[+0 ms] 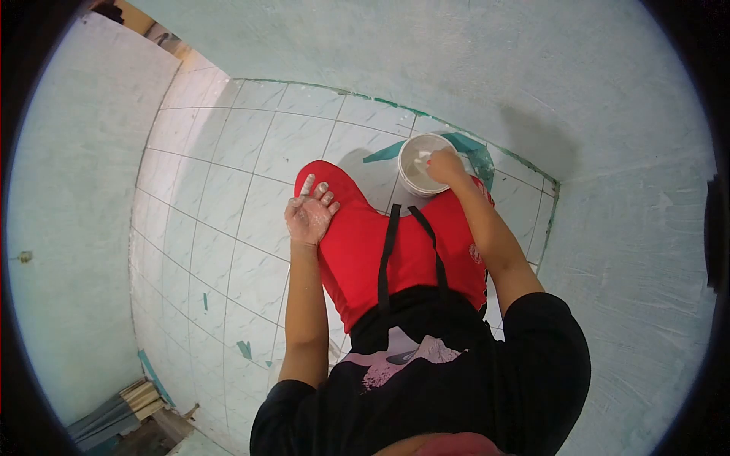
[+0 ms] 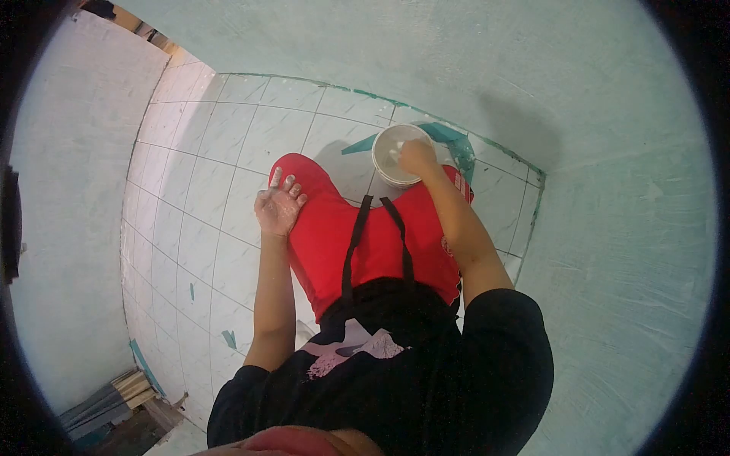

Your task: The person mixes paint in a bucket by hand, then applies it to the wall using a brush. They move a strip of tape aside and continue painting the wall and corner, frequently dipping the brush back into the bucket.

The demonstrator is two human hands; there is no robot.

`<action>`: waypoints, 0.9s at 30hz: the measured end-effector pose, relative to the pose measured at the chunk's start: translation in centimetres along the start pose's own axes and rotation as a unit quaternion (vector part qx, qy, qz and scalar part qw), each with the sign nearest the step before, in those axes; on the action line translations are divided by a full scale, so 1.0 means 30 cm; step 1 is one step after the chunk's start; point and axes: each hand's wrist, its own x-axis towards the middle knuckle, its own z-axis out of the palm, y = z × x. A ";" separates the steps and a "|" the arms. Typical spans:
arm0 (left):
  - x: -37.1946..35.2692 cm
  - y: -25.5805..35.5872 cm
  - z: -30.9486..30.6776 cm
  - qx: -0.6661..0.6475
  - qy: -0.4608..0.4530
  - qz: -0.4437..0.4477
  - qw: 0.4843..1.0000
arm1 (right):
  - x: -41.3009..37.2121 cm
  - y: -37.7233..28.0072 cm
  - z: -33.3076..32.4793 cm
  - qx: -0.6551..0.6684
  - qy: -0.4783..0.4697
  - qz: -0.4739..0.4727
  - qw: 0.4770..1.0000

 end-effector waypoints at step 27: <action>-0.005 -0.001 -0.001 0.008 0.012 0.001 1.000 | 0.037 -0.025 0.080 0.024 -0.055 -0.047 0.997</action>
